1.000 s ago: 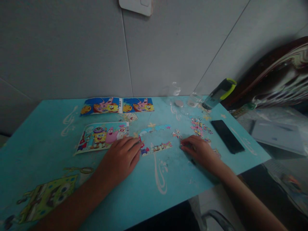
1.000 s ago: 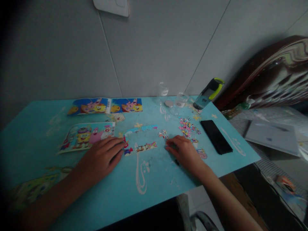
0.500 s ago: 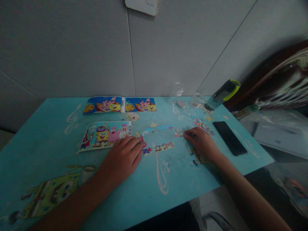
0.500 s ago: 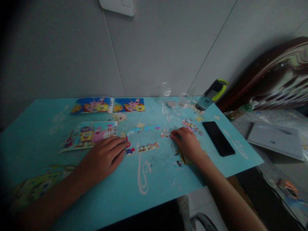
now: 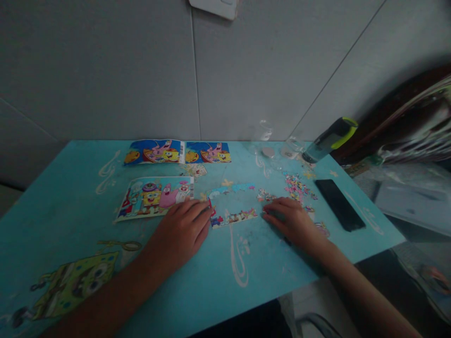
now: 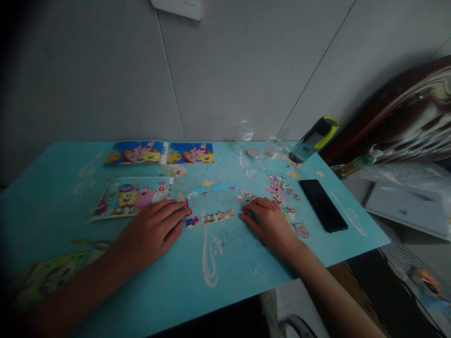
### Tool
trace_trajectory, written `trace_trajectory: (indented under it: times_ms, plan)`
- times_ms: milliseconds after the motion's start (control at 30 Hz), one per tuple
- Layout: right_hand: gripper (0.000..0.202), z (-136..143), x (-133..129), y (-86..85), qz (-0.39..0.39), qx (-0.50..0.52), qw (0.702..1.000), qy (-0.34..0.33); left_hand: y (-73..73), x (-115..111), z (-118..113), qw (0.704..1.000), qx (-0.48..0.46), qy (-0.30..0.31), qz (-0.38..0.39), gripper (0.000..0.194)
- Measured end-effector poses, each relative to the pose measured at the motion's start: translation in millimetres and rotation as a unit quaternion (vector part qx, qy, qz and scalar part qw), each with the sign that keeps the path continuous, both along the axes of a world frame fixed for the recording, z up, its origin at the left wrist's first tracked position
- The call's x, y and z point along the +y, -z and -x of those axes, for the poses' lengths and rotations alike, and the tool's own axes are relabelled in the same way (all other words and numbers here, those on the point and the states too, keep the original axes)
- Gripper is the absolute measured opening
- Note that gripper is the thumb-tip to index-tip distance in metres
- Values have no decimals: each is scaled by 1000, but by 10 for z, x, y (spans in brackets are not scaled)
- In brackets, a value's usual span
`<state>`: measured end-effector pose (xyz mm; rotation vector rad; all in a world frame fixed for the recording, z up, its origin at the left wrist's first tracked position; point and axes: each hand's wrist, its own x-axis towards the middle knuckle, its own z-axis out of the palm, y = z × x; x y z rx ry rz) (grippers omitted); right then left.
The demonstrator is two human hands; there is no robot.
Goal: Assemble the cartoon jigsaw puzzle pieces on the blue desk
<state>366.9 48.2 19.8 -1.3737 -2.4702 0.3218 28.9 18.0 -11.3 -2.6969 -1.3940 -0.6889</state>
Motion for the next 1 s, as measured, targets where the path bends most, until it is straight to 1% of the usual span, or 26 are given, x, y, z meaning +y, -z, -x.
trace_trajectory:
  times_ms: [100, 167, 233, 300, 400, 500, 600, 700, 767, 867, 1000]
  plan:
    - [26, -45, 44, -30, 2, -9, 1000, -6, -8, -5, 1, 1000, 6, -1, 1, 31]
    - [28, -113, 103, -102, -1, -4, 1000, -6, -18, -8, 0, 1000, 9, 1, 2, 31]
    - [27, -196, 190, -208, -7, 4, 1000, 11, -25, -11, 0, 1000, 8, 0, 1, 31]
    - [26, -268, 309, -316, -24, 4, 999, 48, -26, -12, 2, 1000, 6, -2, -1, 30]
    - [24, -300, 522, -403, -18, -14, 997, 77, -18, -8, 10, 1000, 6, -1, 3, 31]
    - [24, -235, 703, -353, -18, -6, 995, 97, -13, -2, 17, 1000, 6, -2, 9, 32]
    - [23, -181, 777, -218, -18, 12, 994, 105, -18, -2, 15, 1000, 5, -4, 9, 31]
    - [22, -229, 748, -101, 9, 24, 995, 94, -21, -11, 11, 1000, 9, -1, 7, 32]
    - [21, -293, 706, -62, 26, 37, 995, 89, -14, -17, 14, 1000, 11, -2, 2, 32]
    - [20, -348, 657, -52, 38, 52, 995, 81, 6, -23, 27, 1000, 11, -2, -3, 33]
    - [17, -290, 629, -71, 42, 54, 996, 50, 27, -20, 44, 1000, 10, -2, 3, 33]
